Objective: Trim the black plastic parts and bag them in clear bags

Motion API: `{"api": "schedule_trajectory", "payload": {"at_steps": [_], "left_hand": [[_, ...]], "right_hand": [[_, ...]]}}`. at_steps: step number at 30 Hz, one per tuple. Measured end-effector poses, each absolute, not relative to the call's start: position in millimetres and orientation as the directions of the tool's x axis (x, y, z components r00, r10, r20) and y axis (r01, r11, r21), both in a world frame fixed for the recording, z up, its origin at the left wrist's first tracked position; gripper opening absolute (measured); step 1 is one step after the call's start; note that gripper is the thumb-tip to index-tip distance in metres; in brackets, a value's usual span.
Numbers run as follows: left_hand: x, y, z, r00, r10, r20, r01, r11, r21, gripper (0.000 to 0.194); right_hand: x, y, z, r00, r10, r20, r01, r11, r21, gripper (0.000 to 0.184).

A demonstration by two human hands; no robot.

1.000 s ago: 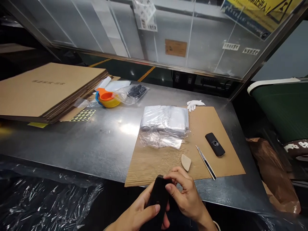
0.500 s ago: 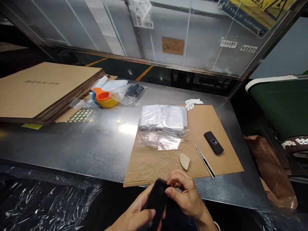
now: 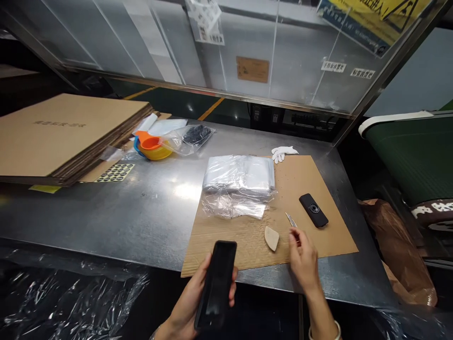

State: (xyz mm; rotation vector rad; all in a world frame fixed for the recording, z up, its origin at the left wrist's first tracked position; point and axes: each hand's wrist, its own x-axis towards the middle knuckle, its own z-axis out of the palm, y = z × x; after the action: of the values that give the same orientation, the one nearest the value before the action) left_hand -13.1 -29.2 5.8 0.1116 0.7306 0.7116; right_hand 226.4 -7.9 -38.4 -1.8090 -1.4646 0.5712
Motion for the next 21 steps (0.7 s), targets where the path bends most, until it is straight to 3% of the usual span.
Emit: {"api": "schedule_trajectory", "payload": {"at_steps": [4, 8, 13, 17, 21], "left_hand": [[-13, -15, 15, 0.417, 0.684, -0.598, -0.744, 0.636, 0.208, 0.044], [-13, -4, 20, 0.318, 0.721, -0.616, -0.812, 0.543, 0.216, 0.047], [-15, 1, 20, 0.192, 0.786, -0.588, -0.856, 0.427, 0.292, 0.043], [-15, 0, 18, 0.147, 0.807, -0.572, -0.854, 0.396, 0.338, 0.048], [-15, -1, 18, 0.138, 0.804, -0.579, -0.855, 0.392, 0.340, 0.053]], "right_hand": [[267, 15, -60, 0.308, 0.942, 0.133, 0.757, -0.158, -0.635, 0.027], [272, 18, -57, 0.228, 0.972, 0.054, 0.778, -0.148, -0.611, 0.017], [227, -19, -19, 0.052, 0.996, -0.068, 0.686, -0.085, -0.723, 0.026], [173, -52, 11, -0.271, 0.928, -0.255, 0.444, -0.115, -0.889, 0.031], [138, -64, 27, -0.442, 0.817, -0.371, 0.456, -0.152, -0.877, 0.040]]}}
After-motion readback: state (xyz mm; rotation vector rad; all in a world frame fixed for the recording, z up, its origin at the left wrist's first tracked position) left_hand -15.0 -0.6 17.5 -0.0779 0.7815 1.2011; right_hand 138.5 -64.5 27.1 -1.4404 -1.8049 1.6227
